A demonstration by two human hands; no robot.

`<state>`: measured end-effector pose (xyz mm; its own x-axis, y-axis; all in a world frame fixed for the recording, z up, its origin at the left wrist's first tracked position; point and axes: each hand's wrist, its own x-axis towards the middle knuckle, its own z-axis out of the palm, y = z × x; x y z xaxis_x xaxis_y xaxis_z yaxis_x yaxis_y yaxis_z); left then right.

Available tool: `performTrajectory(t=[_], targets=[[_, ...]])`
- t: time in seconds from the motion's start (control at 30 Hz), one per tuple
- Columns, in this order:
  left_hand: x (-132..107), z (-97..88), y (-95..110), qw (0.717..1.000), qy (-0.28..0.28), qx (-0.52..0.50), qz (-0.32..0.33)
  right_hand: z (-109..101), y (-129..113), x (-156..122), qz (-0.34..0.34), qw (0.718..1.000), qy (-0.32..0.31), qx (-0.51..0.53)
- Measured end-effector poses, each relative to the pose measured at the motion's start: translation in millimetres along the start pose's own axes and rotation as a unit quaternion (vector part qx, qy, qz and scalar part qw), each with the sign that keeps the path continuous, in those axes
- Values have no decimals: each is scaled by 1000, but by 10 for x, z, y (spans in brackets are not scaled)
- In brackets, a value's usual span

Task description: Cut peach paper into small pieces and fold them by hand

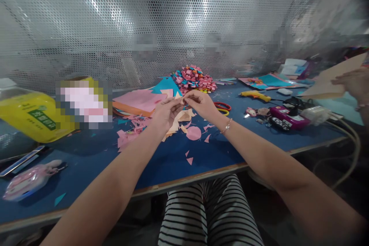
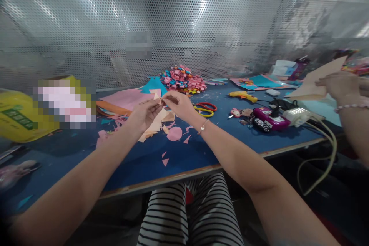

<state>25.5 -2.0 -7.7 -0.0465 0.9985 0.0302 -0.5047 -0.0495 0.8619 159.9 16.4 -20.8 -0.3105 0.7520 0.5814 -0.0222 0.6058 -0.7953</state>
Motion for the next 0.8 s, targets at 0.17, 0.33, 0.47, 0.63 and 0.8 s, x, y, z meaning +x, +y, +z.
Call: performTrajectory(t=[0.17, 0.33, 0.47, 0.63, 0.8], targets=[[-4, -22, -9, 999, -13, 23, 22, 6, -5, -5, 4, 1000, -5, 17], [6, -59, -44, 995, -35, 59, 73, 20, -10, 3, 36, 999, -10, 30], [13, -71, -64, 993, -38, 70, 91, 26, -9, 11, 50, 998, -6, 40], [7, -71, -62, 991, -44, 79, 101, 30, -25, 16, 56, 997, 1, 47], [-6, -65, -62, 990, -41, 79, 106, 36, -40, 16, 61, 997, 7, 48]])
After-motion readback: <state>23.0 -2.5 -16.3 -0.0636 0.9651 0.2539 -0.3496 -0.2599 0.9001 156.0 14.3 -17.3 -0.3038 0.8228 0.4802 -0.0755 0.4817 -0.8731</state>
